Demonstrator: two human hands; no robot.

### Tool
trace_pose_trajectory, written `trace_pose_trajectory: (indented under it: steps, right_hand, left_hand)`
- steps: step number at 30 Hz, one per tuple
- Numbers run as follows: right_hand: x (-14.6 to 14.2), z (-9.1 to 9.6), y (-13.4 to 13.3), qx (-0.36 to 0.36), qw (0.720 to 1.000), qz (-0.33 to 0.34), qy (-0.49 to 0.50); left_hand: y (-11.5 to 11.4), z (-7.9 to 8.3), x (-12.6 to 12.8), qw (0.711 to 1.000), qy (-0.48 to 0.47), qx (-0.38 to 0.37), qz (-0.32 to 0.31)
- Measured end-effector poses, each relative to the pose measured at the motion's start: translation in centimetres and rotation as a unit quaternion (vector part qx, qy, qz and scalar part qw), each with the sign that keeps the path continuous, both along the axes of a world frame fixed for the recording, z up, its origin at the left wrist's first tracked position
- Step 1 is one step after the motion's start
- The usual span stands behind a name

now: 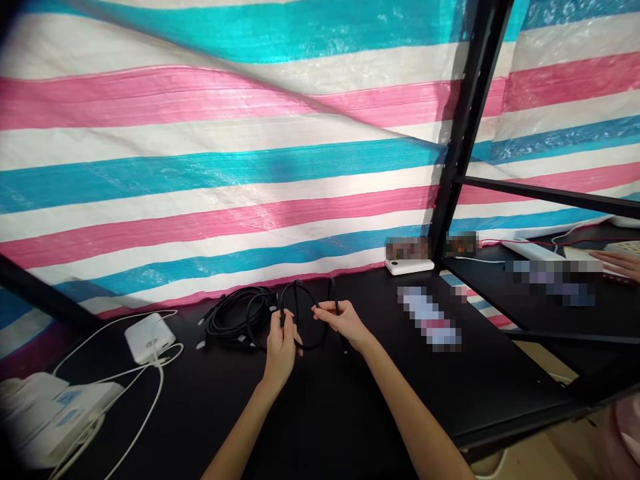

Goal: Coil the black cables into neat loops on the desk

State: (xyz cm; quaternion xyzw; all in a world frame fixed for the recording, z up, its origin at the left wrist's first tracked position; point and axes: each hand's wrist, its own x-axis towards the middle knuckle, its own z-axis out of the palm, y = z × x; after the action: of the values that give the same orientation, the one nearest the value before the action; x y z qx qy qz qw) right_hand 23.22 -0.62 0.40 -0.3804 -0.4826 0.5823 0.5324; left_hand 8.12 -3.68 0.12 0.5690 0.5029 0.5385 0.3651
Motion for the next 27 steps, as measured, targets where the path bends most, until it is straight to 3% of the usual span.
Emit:
trace_pose_trajectory:
  steps: [8,18,27]
  right_hand:
    - [0.5,-0.2,0.7,-0.017,0.991,-0.083,0.101]
    - [0.7,-0.2,0.8,-0.029,0.988,-0.08,0.129]
    - [0.4,-0.2,0.5,-0.048,0.989,-0.057,0.125]
  left_hand:
    - [-0.1,-0.3,0.3,0.999,-0.024,0.024,0.004]
    - [-0.2,-0.7,-0.1,0.97,0.194,0.131,-0.069]
    - [-0.4,-1.1,0.2,0.909,0.322,0.245,-0.103]
